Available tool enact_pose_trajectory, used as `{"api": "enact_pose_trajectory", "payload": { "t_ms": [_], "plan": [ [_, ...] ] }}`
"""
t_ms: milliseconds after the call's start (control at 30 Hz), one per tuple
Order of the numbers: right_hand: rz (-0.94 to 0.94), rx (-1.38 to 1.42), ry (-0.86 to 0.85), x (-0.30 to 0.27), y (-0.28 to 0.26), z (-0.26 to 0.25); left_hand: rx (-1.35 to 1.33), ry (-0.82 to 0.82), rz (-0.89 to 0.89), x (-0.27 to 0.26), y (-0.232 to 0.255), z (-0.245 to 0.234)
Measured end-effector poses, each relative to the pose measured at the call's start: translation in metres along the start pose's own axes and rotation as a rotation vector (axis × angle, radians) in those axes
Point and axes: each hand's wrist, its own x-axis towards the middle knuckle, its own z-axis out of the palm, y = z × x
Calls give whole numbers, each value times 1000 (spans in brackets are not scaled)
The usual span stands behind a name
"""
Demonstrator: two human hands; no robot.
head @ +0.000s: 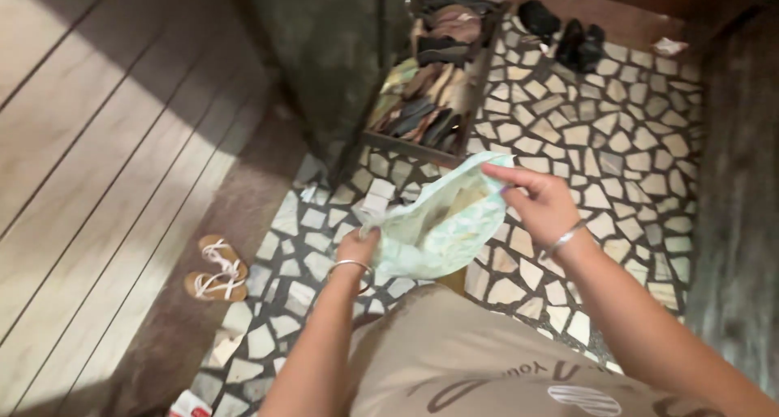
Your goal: Organizing various pairs of shoes and sandals in a drawer and a storage bag.
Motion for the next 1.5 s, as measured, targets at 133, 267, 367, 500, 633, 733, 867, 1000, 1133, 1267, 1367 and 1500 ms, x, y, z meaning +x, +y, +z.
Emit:
{"api": "enact_pose_trajectory", "payload": {
  "t_ms": [133, 267, 367, 500, 633, 733, 867, 1000, 1133, 1267, 1367, 1500],
  "plan": [
    [36, -75, 152, -2, 28, -80, -555, -136, -232, -53, 164, 17],
    [74, -157, 284, 8, 45, -113, -780, -228, -103, -40, 264, 27],
    [126, -36, 274, 28, 52, -118, -838, -380, -46, -19, 316, 30],
    [93, -87, 189, 65, 34, -107, -804, -477, -64, 12, 365, 37],
    [-48, -285, 221, 113, 4, -93, -723, -637, 59, 37, 397, 54],
    [-50, -497, 375, 149, 25, -103, -529, -676, 393, 68, 412, 65],
    [-161, -238, 357, 195, 8, -131, -722, -874, 581, 86, 442, 39],
    [-187, -236, 374, 242, -14, -167, -710, -530, 624, 115, 424, 33],
    [96, 524, 334, 290, -24, -216, -64, -185, 983, 132, 407, 82],
    [218, 545, 225, 324, -15, -252, -134, -58, 1007, 150, 472, 175],
    [283, 505, 132, 329, 26, -264, -203, -84, 825, 193, 526, 242],
    [29, 464, -289, 329, 65, -338, -950, -252, 362, 288, 560, 334]
  ]
}}
